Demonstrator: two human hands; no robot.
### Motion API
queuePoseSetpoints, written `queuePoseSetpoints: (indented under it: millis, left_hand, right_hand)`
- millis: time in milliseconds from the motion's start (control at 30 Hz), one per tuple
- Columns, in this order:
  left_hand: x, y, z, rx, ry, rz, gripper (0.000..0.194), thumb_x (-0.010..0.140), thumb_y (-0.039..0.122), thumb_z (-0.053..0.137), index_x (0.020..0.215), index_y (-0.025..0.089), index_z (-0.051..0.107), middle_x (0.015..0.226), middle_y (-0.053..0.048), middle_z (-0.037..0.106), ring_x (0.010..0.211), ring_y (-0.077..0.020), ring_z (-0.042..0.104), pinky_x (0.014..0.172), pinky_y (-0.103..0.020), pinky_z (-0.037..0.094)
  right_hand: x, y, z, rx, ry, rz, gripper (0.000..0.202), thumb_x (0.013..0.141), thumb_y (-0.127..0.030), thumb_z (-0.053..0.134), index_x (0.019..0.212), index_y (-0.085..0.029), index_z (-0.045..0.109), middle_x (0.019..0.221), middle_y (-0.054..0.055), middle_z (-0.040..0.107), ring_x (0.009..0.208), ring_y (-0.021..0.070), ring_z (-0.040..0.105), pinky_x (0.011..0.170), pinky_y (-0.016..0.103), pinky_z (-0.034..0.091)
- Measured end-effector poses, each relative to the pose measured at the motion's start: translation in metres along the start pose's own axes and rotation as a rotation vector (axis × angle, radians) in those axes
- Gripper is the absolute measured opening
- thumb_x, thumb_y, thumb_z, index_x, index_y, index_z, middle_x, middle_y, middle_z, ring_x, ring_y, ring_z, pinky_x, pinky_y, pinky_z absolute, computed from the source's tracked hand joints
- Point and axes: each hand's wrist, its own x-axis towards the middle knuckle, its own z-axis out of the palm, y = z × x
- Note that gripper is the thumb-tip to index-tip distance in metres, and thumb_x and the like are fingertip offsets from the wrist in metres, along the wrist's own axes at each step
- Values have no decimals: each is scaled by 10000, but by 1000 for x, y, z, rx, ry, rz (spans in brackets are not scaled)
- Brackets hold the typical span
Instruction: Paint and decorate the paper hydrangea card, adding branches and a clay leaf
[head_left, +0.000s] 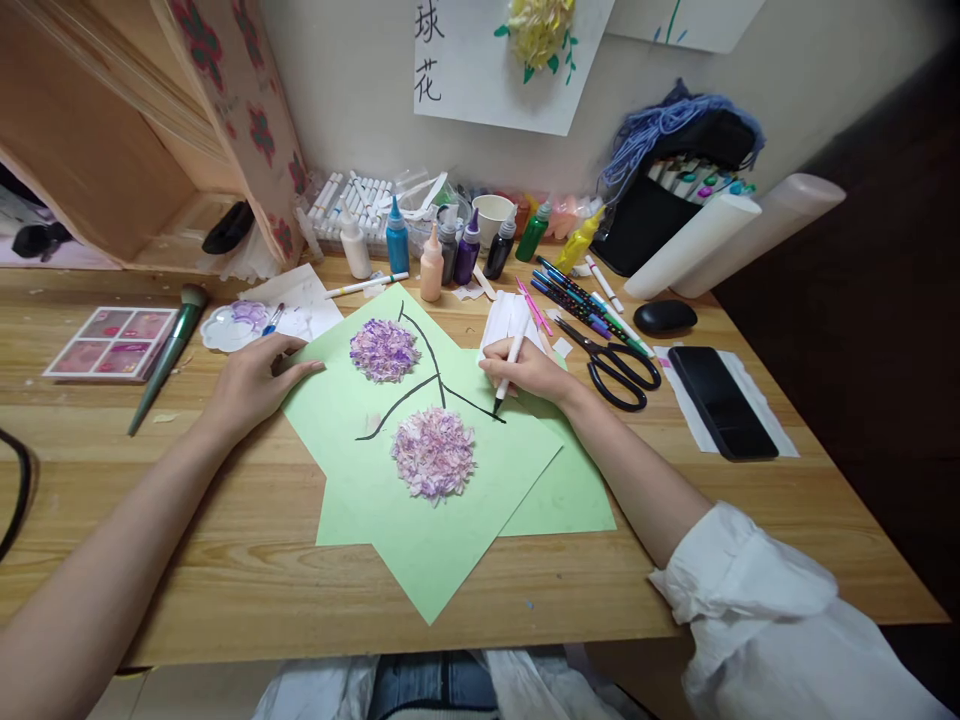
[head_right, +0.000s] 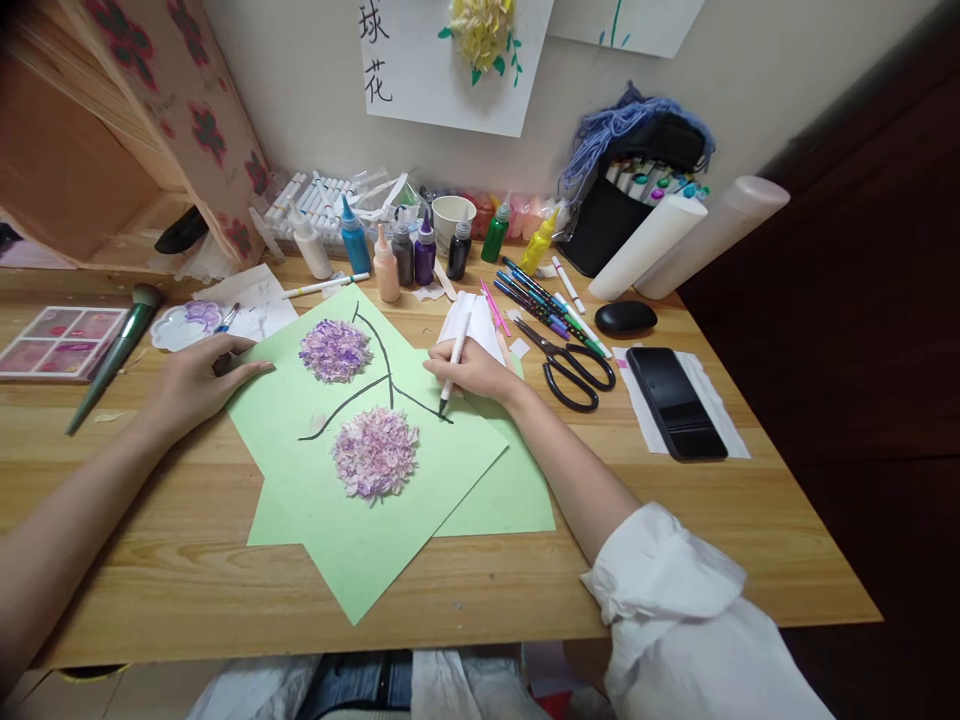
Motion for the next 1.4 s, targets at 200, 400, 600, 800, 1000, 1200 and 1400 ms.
queuePoseSetpoints:
  millis: [200, 400, 600, 800, 1000, 1200, 1400]
  left_hand:
    - [0, -3, 1, -7, -9, 27, 352, 823, 508, 532, 923, 174, 578, 853, -28, 613, 728, -160, 526, 660, -260, 384]
    - [0, -3, 2, -41, -5, 27, 363, 809, 537, 525, 890, 188, 584, 839, -36, 614, 721, -182, 547, 642, -277, 385]
    - [-1, -3, 2, -64, 6, 31, 359, 804, 532, 523, 881, 189, 592, 841, -39, 618, 732, -185, 550, 637, -276, 381]
    - [-1, -3, 2, -50, 8, 41, 335, 813, 504, 542, 876, 177, 580, 833, -37, 612, 724, -176, 541, 630, -269, 375]
    - [-1, -3, 2, -49, 7, 28, 324, 809, 496, 551, 874, 180, 576, 848, -41, 623, 724, -176, 543, 621, -270, 374]
    - [-1, -3, 3, -60, 6, 25, 320, 811, 492, 555, 879, 180, 578, 854, -39, 623, 730, -175, 543, 627, -269, 376]
    - [-1, -5, 3, -65, 7, 38, 332, 816, 505, 551, 882, 181, 574, 842, -34, 613, 719, -168, 534, 622, -265, 370]
  right_hand:
    - [7, -1, 21, 84, 204, -43, 286, 744, -441, 663, 709, -169, 582, 633, -8, 602, 533, 98, 480, 499, 228, 354]
    - [9, -1, 33, -125, 311, 1, 324, 727, -413, 692, 625, -196, 475, 561, -38, 552, 546, 116, 460, 524, 239, 325]
    - [8, -1, 32, -170, 250, -10, 320, 760, -415, 663, 619, -192, 481, 567, -30, 547, 557, 124, 473, 535, 248, 330]
    - [7, -3, 32, -133, 262, -1, 301, 755, -423, 665, 653, -195, 497, 601, -28, 562, 567, 123, 490, 529, 244, 334]
    - [7, -5, 30, -148, 206, -13, 298, 771, -409, 651, 632, -197, 494, 585, -29, 556, 559, 119, 469, 532, 251, 332]
    - [7, -4, 29, -148, 180, -1, 306, 772, -406, 649, 623, -194, 485, 579, -31, 545, 549, 114, 456, 520, 248, 318]
    - [7, -3, 27, -155, 182, 4, 295, 760, -405, 661, 644, -192, 495, 595, -31, 540, 559, 112, 455, 515, 243, 311]
